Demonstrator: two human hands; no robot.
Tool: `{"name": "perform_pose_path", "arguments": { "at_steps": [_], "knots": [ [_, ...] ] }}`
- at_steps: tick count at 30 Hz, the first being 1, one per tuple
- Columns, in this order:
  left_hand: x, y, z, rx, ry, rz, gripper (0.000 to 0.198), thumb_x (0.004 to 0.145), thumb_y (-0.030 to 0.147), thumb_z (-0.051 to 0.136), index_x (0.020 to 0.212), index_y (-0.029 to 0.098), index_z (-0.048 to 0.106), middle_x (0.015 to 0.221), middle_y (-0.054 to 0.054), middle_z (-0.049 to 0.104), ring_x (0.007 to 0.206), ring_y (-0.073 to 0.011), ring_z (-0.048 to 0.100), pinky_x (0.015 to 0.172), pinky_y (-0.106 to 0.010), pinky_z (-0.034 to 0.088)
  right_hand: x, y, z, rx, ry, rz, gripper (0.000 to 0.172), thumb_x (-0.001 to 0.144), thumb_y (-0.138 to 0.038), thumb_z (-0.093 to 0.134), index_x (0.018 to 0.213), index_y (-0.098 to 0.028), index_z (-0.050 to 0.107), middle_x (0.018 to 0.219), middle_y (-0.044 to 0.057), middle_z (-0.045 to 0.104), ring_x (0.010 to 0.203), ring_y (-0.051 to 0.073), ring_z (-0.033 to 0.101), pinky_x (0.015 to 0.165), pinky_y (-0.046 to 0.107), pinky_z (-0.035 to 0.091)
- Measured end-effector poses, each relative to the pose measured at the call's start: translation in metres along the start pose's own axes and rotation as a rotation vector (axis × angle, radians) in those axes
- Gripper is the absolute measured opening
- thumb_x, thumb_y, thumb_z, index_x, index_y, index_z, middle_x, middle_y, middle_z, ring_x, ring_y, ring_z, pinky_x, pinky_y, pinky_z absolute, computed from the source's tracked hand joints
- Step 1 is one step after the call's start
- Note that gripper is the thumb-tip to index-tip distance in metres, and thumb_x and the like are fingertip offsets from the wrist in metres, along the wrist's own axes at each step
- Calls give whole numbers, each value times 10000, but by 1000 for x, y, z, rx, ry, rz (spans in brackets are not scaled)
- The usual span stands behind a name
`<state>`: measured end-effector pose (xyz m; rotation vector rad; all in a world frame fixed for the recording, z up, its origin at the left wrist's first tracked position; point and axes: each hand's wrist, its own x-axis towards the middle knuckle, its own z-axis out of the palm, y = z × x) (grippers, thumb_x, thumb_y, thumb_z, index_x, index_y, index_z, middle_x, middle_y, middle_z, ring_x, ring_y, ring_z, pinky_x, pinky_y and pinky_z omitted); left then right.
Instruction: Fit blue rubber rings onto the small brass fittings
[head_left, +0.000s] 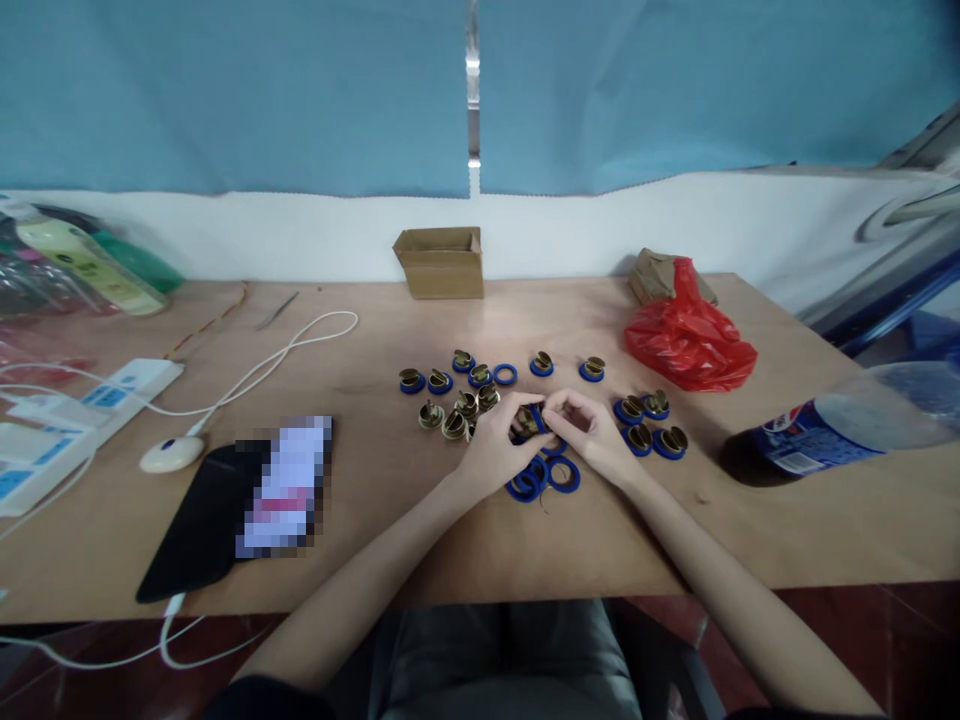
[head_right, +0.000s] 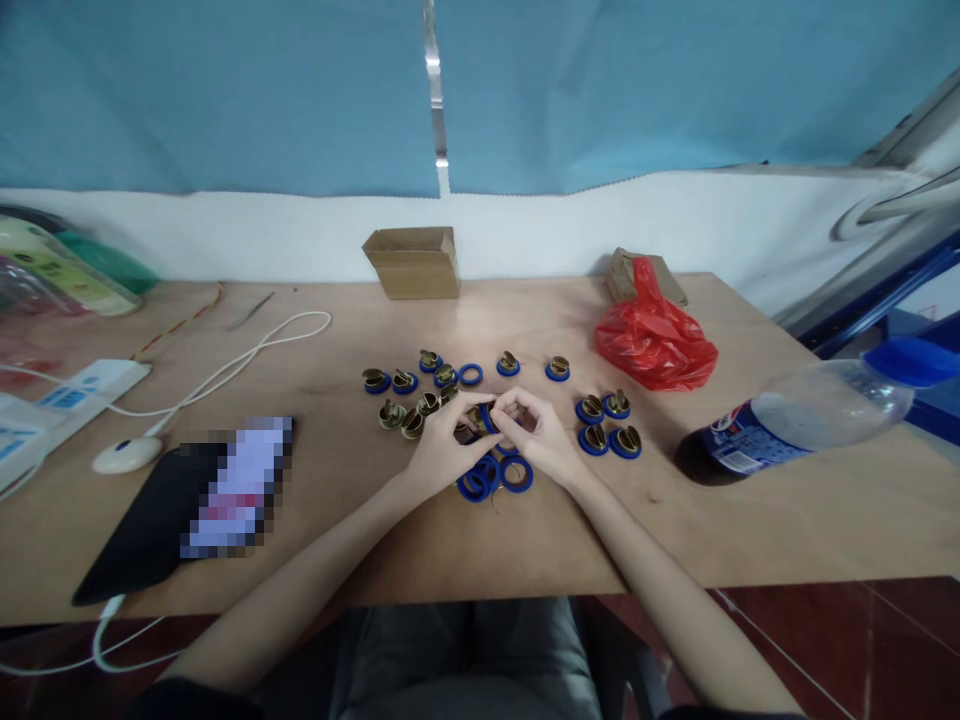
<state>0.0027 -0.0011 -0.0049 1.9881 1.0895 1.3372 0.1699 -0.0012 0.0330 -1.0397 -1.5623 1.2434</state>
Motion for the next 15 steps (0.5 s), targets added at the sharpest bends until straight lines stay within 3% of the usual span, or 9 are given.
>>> {"name": "perform_pose_path", "arguments": {
  "at_steps": [15],
  "knots": [
    [0,2,-1,3,-13,3,435,762,187,809,1145,233,607,1051,-33,712,838,-161,684,740,-278,570,0,-3,0,-22,-8,18,346,836,-535,679,797,-209,570,718,-5,530,637,139,504,555,269,484]
  ]
}}
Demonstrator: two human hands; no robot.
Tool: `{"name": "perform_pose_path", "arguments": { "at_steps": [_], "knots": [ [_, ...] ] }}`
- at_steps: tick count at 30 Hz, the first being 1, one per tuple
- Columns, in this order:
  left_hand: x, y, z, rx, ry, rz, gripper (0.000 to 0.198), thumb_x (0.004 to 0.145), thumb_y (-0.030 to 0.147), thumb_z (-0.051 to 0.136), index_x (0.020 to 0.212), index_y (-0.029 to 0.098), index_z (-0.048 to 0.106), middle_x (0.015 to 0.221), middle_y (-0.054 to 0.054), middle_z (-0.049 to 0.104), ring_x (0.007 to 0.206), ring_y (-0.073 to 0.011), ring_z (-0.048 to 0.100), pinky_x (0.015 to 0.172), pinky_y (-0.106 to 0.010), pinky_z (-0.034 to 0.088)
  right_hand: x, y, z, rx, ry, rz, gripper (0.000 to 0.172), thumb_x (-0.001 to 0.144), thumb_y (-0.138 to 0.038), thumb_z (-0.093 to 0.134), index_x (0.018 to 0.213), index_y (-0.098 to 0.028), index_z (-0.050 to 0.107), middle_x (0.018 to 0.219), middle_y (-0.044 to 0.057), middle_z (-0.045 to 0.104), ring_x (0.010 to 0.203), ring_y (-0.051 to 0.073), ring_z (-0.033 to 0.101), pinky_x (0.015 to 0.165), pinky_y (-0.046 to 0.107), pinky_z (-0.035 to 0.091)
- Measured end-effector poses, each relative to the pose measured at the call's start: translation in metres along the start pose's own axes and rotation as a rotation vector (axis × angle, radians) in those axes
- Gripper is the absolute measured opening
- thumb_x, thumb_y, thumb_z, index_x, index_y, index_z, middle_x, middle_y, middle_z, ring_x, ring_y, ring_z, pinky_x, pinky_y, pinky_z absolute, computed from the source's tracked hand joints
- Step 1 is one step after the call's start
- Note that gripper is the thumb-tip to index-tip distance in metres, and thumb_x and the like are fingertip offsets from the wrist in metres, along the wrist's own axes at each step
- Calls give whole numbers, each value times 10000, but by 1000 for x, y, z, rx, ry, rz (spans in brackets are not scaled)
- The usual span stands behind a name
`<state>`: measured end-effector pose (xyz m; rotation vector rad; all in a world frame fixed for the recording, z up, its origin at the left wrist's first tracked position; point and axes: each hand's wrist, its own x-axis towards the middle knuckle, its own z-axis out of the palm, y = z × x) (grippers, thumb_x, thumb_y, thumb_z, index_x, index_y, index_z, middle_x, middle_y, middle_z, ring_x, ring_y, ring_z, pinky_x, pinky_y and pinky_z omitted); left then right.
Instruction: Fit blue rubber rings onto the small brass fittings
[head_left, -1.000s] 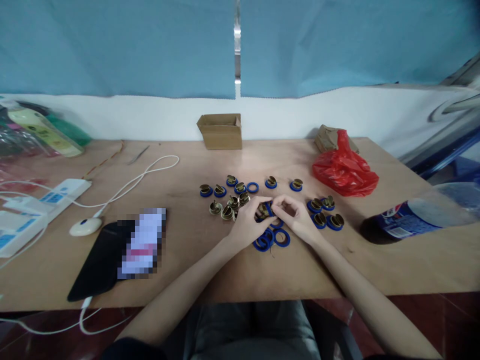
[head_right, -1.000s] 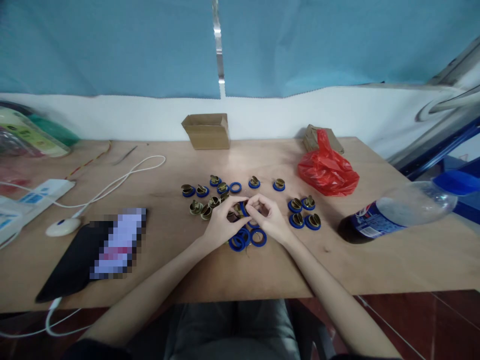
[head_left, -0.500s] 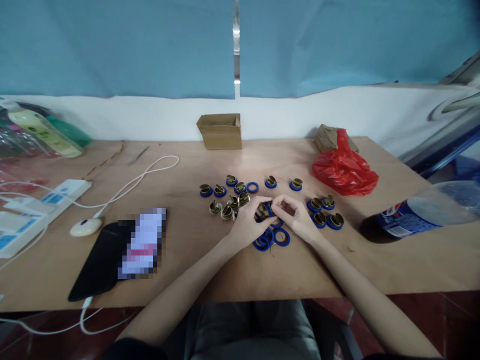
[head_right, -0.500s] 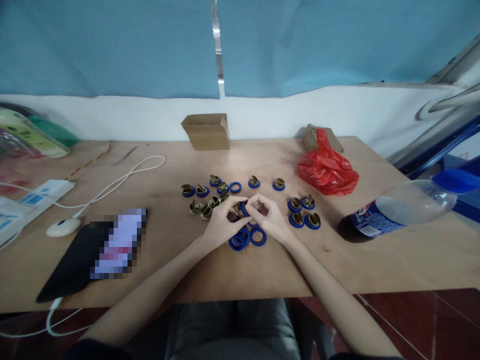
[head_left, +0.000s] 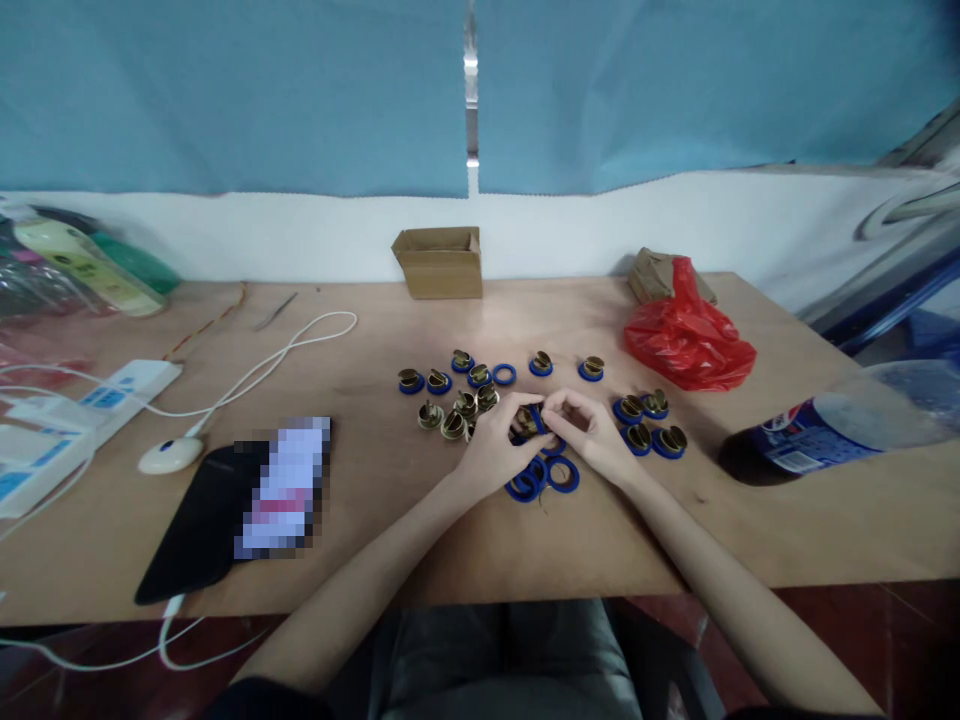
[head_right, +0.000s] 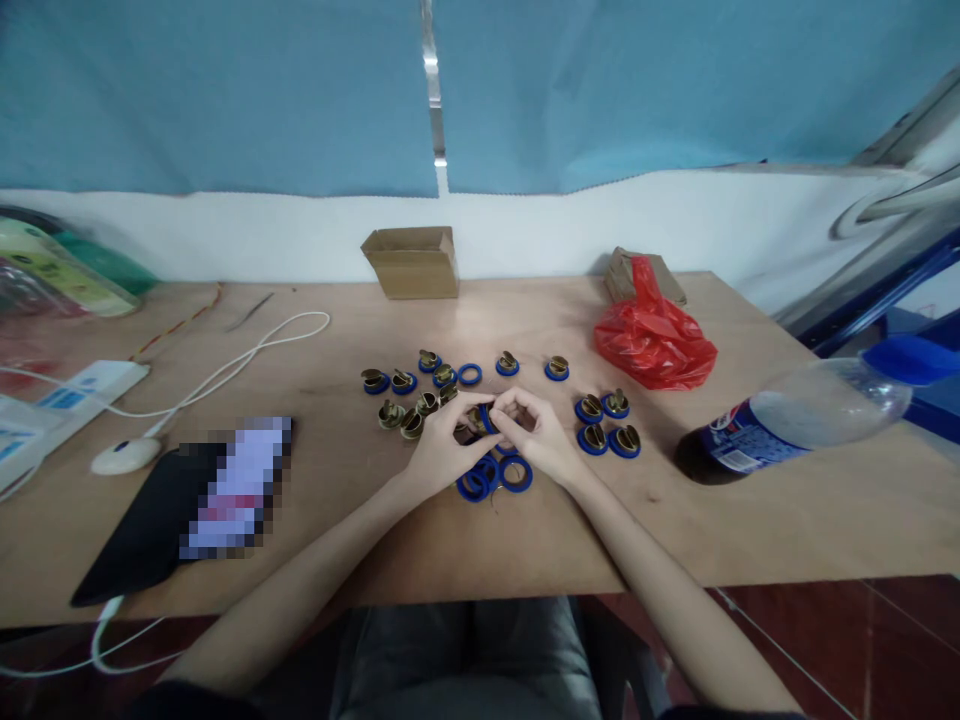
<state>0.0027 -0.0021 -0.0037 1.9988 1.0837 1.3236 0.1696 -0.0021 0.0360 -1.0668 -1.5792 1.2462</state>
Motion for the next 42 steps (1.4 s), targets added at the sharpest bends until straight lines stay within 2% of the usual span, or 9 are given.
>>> {"name": "perform_pose_path", "arguments": {
  "at_steps": [23,33,42],
  "knots": [
    [1,3,-1,6,-40,-10,409,776,203,786,1137,238,599,1033,-35,710,875,-191,684,776,-334,574,0,0,-2,-32,-16,-4,344,846,-542,665,798,-217,565,719,-2,539,638,147,512,565,285,492],
    [0,2,-1,16,-54,-17,417,774,218,793,1142,234,596,1039,-34,708,861,-178,679,753,-309,569,1,1,-2,-5,-15,-8,307,854,-488,673,796,-204,571,715,-7,544,633,139,520,559,279,486],
    [2,4,-3,-4,-78,-8,402,790,203,775,1144,232,585,1054,-40,699,908,-190,679,770,-323,569,1,1,-3,-37,-20,-9,315,860,-507,653,789,-213,564,727,-1,555,647,149,534,572,288,490]
  ]
}}
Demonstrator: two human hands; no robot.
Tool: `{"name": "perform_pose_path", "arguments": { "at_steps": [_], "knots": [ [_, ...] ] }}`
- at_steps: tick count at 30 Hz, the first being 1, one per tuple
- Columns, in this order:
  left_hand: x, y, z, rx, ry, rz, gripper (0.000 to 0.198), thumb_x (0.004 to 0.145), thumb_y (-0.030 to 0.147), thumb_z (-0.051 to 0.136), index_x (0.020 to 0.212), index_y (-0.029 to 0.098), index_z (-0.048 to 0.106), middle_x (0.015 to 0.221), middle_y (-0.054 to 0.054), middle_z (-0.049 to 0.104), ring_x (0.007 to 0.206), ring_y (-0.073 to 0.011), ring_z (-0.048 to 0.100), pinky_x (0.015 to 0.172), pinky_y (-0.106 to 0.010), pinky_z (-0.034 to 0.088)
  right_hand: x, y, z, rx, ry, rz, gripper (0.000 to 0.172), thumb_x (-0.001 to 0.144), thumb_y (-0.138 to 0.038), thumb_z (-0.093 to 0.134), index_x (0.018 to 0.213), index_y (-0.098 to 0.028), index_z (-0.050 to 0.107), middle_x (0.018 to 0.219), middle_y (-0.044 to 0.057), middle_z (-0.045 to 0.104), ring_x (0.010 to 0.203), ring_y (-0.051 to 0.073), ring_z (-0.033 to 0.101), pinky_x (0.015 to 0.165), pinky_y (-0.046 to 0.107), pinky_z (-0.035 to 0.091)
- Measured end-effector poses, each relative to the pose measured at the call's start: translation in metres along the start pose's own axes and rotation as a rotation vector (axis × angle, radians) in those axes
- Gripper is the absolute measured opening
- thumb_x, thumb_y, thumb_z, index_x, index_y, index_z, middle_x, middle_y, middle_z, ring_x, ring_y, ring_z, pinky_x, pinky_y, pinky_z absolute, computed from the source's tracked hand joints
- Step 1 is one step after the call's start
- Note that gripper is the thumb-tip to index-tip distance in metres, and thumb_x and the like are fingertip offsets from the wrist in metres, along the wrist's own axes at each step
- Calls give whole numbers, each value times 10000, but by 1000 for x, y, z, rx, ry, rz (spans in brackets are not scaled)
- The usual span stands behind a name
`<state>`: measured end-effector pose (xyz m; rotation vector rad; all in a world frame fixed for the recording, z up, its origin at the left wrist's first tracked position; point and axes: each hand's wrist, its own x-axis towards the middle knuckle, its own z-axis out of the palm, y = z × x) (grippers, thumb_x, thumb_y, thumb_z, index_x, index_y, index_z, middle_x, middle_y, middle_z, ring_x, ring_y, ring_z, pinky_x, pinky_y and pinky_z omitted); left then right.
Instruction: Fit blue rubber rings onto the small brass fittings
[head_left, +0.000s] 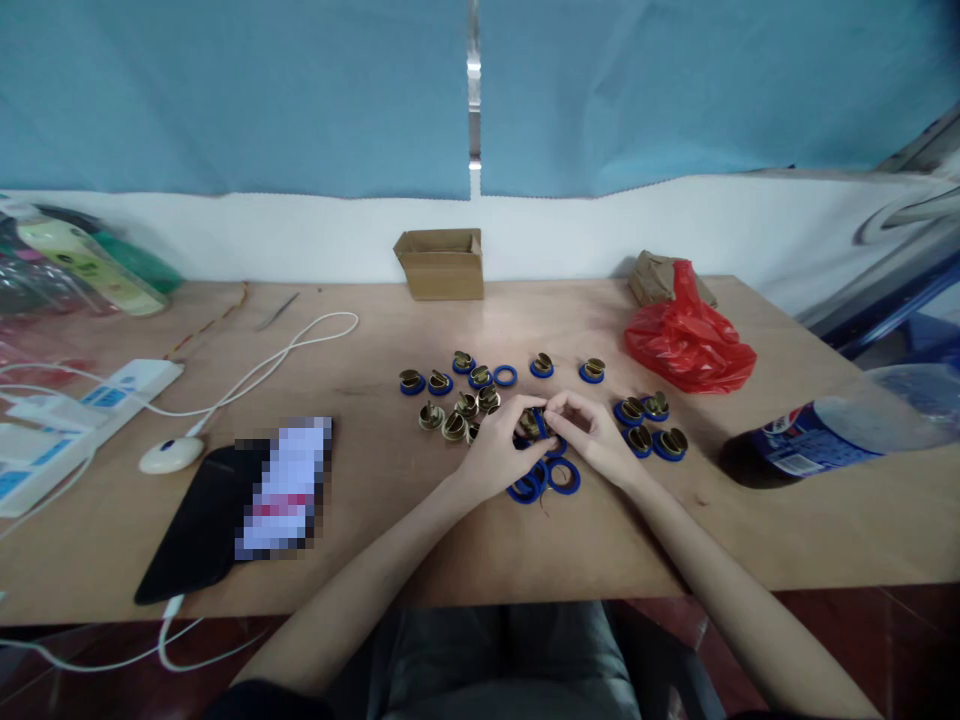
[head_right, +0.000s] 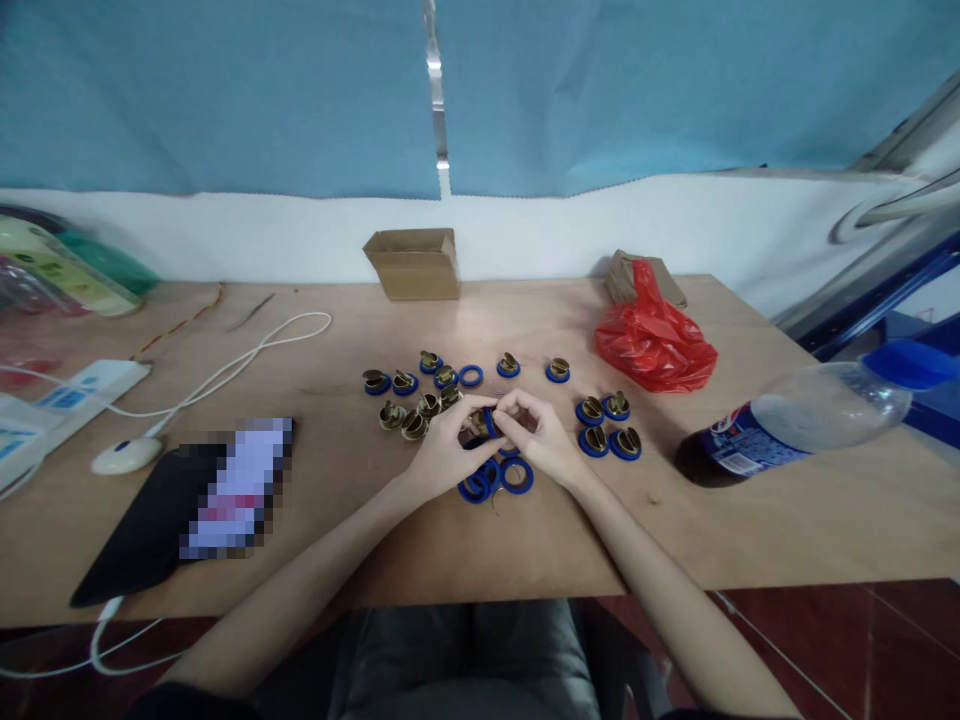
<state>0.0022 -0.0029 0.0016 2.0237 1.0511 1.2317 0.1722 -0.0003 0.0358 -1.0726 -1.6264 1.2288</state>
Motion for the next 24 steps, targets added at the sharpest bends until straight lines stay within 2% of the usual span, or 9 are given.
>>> {"name": "perform_pose_path", "arguments": {
  "at_steps": [9,16,21,24],
  "knots": [
    [2,2,-1,-22,-36,-8,379,803,186,747,1133,231,567,1056,-40,690,919,-195,681,760,-318,570,0,-1,1,-29,4,-16,308,863,-499,648,783,-215,560,726,-3,556,654,152,538,586,291,498],
    [1,0,-3,4,-65,-6,373,813,176,735,1134,233,552,1082,-36,677,978,-205,665,860,-348,540,-2,3,1,-96,-2,-58,274,908,-444,607,788,-202,558,749,6,560,691,154,537,630,286,467],
    [0,0,-3,21,-80,-23,359,823,184,716,1137,237,552,1052,-31,676,900,-189,669,787,-314,547,-2,5,0,-147,-16,-75,257,933,-406,581,785,-197,560,749,4,558,682,151,529,619,278,450],
    [0,0,-3,23,-77,-15,377,820,181,720,1151,239,548,1082,-37,679,952,-202,675,834,-331,549,-2,6,0,-171,-20,-86,271,944,-397,565,760,-198,548,741,4,552,680,150,525,612,273,446]
  ]
}}
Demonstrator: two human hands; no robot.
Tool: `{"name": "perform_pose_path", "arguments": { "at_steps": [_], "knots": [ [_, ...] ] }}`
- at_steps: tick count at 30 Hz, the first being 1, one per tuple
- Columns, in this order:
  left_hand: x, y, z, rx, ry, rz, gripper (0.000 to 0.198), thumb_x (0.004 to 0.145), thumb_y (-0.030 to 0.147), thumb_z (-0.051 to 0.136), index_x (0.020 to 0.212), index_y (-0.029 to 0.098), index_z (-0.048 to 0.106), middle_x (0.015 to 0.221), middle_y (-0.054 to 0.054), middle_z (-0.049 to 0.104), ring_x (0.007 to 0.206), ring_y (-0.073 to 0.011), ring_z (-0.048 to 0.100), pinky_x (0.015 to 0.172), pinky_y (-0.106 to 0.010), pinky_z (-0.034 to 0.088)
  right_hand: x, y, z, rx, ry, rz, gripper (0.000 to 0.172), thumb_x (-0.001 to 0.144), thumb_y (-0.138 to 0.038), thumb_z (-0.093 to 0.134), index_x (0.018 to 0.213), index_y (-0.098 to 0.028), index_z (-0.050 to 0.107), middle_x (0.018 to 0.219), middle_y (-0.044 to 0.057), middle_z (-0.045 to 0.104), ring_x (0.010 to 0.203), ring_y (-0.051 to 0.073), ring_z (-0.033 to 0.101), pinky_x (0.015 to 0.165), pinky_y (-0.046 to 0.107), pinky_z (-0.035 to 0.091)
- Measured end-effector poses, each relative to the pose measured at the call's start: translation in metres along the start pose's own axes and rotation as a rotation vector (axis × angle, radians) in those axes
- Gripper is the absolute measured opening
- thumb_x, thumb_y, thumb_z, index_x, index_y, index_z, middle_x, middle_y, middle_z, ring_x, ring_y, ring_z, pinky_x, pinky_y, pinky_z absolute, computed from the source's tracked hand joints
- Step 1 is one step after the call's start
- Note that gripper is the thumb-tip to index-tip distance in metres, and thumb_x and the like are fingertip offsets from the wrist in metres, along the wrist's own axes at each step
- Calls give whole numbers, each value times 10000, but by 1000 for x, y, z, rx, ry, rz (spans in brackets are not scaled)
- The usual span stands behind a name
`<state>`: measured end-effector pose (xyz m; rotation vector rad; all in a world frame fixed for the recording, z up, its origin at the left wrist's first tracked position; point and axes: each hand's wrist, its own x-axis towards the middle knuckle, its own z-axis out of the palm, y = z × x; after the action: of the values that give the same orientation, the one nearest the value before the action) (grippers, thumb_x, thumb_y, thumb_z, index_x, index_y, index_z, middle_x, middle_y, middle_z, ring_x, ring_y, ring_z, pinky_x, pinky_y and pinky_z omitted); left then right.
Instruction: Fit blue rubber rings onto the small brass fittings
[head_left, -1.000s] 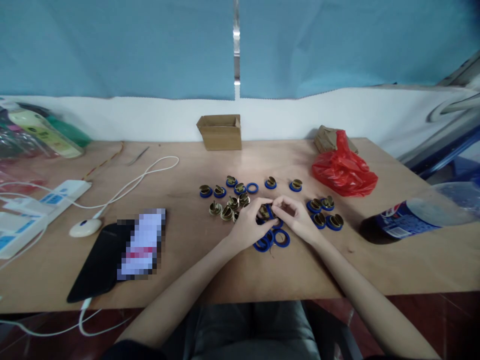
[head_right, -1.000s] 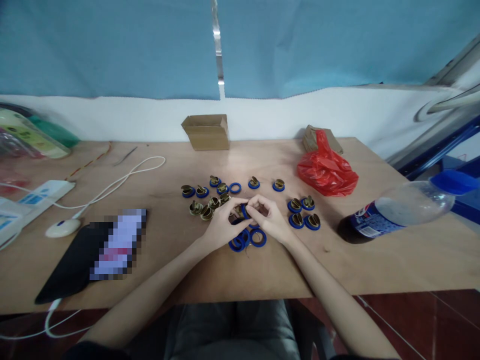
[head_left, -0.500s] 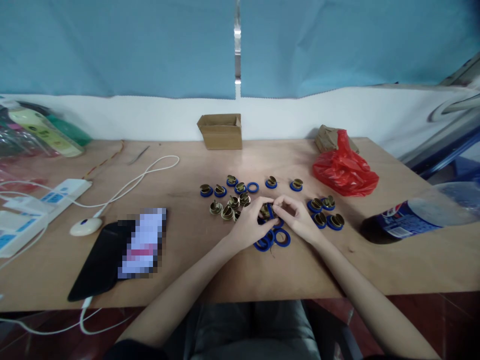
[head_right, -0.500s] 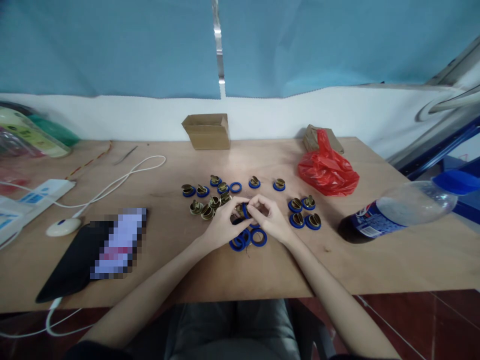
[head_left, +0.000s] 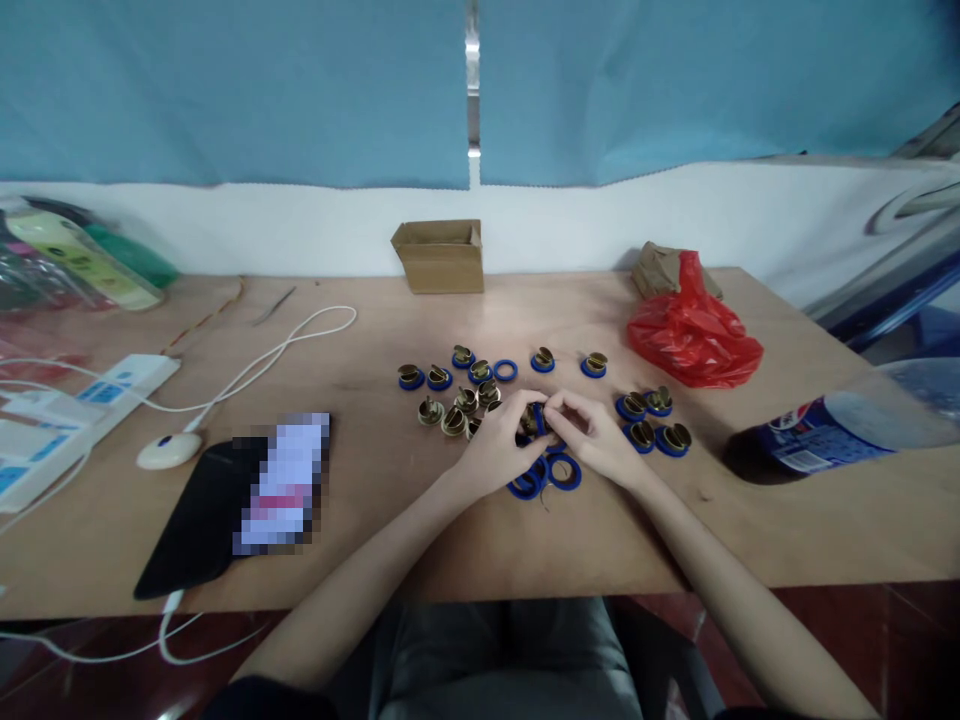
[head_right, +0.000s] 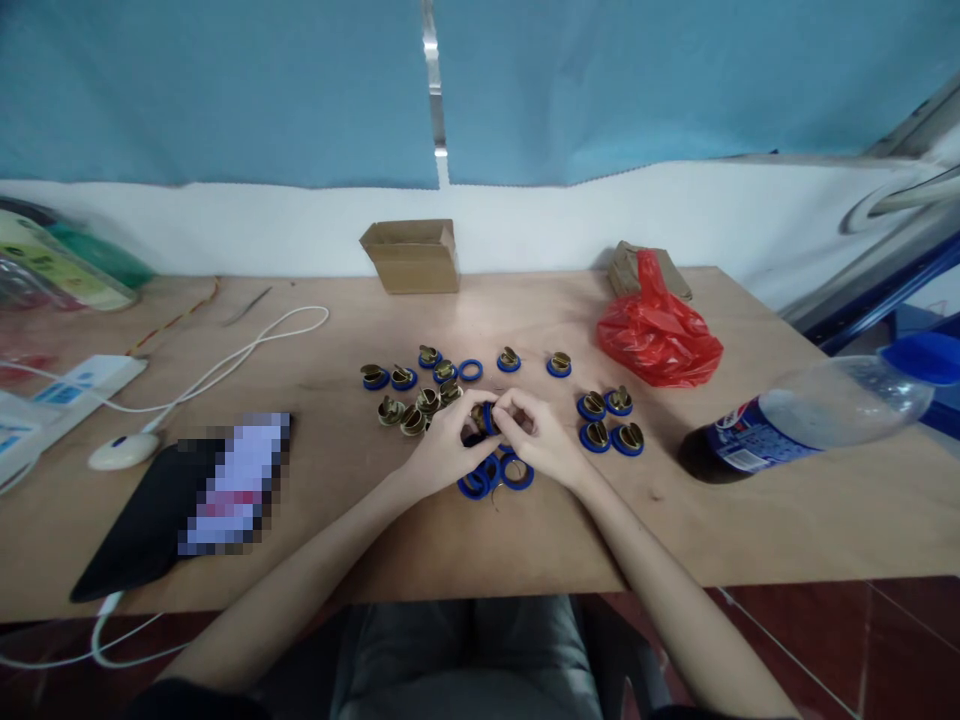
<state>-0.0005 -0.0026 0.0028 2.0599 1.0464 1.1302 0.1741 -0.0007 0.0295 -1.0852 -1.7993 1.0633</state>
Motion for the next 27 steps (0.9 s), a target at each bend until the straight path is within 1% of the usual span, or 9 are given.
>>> {"name": "perform_pose_path", "arguments": {
  "at_steps": [3,7,15,20,27],
  "knots": [
    [0,1,-1,0,0,6,379,822,181,721,1154,239,549,1099,-45,681,989,-213,673,870,-347,546,0,1,0,-21,3,-2,291,949,-407,554,744,-201,544,724,5,541,668,151,514,601,274,445],
    [1,2,-1,-2,-1,3,376,818,170,721,1146,236,549,1070,-39,677,964,-204,665,851,-339,542,0,3,0,-21,3,-2,287,952,-405,553,749,-201,547,732,10,543,678,156,518,605,277,451],
    [0,0,0,-9,4,6,383,819,176,725,1152,238,545,1084,-41,672,981,-208,666,866,-347,542,0,1,1,-2,2,12,299,952,-412,551,743,-201,528,724,2,524,671,150,501,604,280,436],
    [0,2,0,-26,3,-5,378,813,173,731,1142,227,551,1048,-32,668,936,-191,666,765,-294,542,0,-2,2,10,11,15,310,953,-418,550,738,-196,525,717,-2,513,659,145,494,594,275,414],
    [1,3,-1,-25,-8,-7,367,822,189,730,1140,220,551,1045,-26,669,931,-182,661,759,-284,537,1,0,2,10,14,17,331,950,-448,548,738,-195,530,721,0,524,661,145,510,599,269,431]
  ]
}}
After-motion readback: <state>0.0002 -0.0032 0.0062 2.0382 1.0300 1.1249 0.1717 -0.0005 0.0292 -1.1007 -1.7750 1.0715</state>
